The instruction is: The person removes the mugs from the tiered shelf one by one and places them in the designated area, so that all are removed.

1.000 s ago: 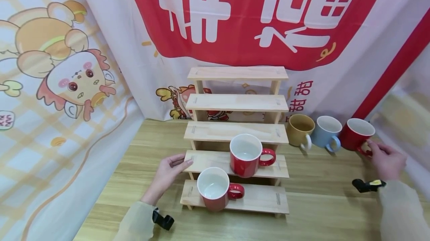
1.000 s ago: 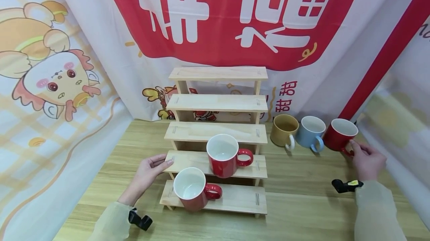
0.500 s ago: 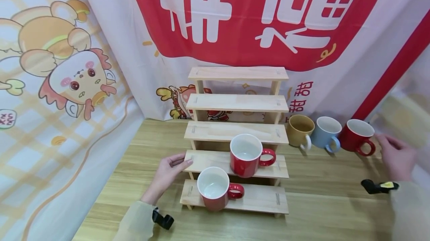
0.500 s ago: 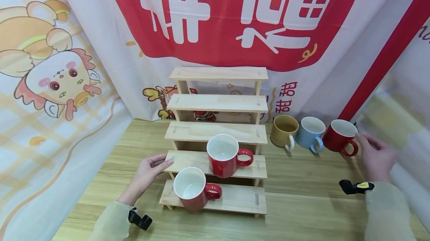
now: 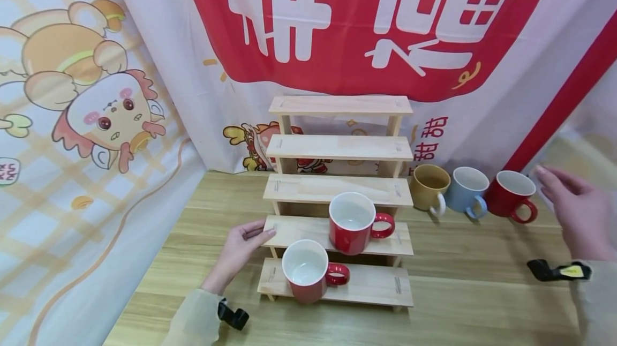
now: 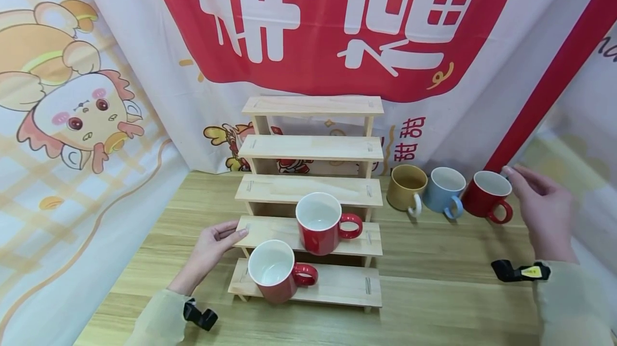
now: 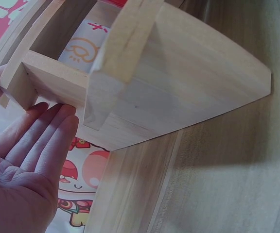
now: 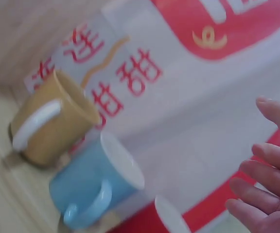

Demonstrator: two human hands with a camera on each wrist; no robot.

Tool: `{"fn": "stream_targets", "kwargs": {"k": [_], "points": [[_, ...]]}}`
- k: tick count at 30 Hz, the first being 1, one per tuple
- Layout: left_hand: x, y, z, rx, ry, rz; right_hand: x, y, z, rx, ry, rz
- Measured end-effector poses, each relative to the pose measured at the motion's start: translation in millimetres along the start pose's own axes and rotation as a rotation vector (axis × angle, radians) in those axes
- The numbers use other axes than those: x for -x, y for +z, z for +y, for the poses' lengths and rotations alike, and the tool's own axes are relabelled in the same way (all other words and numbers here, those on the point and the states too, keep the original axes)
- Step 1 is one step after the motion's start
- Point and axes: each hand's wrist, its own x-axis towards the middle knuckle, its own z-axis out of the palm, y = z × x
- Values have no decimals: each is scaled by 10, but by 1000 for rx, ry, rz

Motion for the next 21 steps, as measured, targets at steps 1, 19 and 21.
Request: {"fn": "stream_targets", "kwargs": {"k": [1,19,21], "points": [[-4,0,-3,-1,-4,1,30,20,-54,21,-12,-17],[-21,-9,-41,-4,0,4,530,542,-515,237,-190,-251],[-22,-7,-40,-4,4,3,586,600,-535,227,-224,-261]]}}
